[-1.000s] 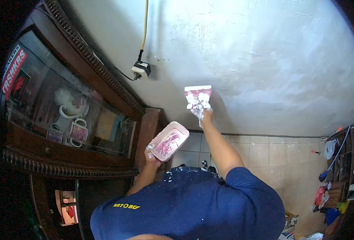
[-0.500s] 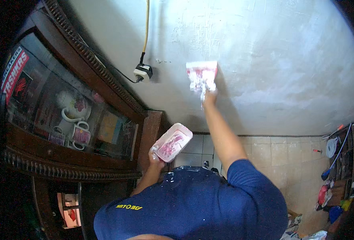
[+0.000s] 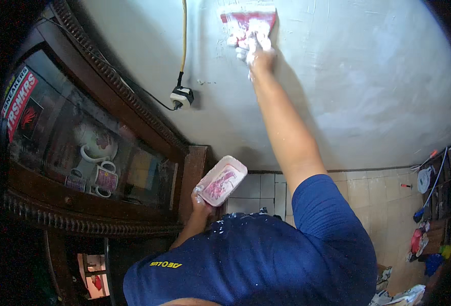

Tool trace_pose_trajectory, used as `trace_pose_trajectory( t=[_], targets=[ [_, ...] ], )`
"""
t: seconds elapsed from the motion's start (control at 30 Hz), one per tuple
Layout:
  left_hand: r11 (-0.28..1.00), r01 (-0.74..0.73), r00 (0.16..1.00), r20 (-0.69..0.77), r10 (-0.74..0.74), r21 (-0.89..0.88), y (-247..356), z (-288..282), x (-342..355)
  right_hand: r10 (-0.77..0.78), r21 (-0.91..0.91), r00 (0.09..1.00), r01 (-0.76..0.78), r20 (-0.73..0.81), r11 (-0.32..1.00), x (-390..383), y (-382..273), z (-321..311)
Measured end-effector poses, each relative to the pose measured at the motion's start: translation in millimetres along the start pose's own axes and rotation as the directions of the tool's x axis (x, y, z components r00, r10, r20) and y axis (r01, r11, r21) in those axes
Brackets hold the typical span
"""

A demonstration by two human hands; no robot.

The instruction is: The person applies plaster from a container onto an interior wall using a putty knife.

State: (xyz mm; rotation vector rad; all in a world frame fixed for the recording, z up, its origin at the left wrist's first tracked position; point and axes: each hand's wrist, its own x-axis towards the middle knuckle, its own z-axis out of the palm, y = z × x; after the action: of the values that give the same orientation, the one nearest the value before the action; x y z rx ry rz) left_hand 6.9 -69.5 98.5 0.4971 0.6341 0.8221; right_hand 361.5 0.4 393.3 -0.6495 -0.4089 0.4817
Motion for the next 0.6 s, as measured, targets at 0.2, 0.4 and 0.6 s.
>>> trace_pose_trajectory(
  t=[0.2,0.4,0.6],
  targets=[
    [1.000,-0.007,0.997,0.074,0.007,0.002,7.8,-4.4,-2.8,0.014,-0.591,0.873,-0.342,-0.488,0.730,-95.0,194.1,-227.2],
    [1.000,-0.009,0.999,0.050,0.010,-0.024,9.6,-27.1,-2.1,0.297,-0.113,0.916,-0.337,-0.271,0.935,-142.7,138.8,-190.5],
    [0.999,0.032,0.999,0.041,-0.032,0.004,13.3,-12.5,-6.4,-0.145,-0.154,0.989,0.150,0.043,0.977,-40.7,-41.2,13.7]
  ],
)
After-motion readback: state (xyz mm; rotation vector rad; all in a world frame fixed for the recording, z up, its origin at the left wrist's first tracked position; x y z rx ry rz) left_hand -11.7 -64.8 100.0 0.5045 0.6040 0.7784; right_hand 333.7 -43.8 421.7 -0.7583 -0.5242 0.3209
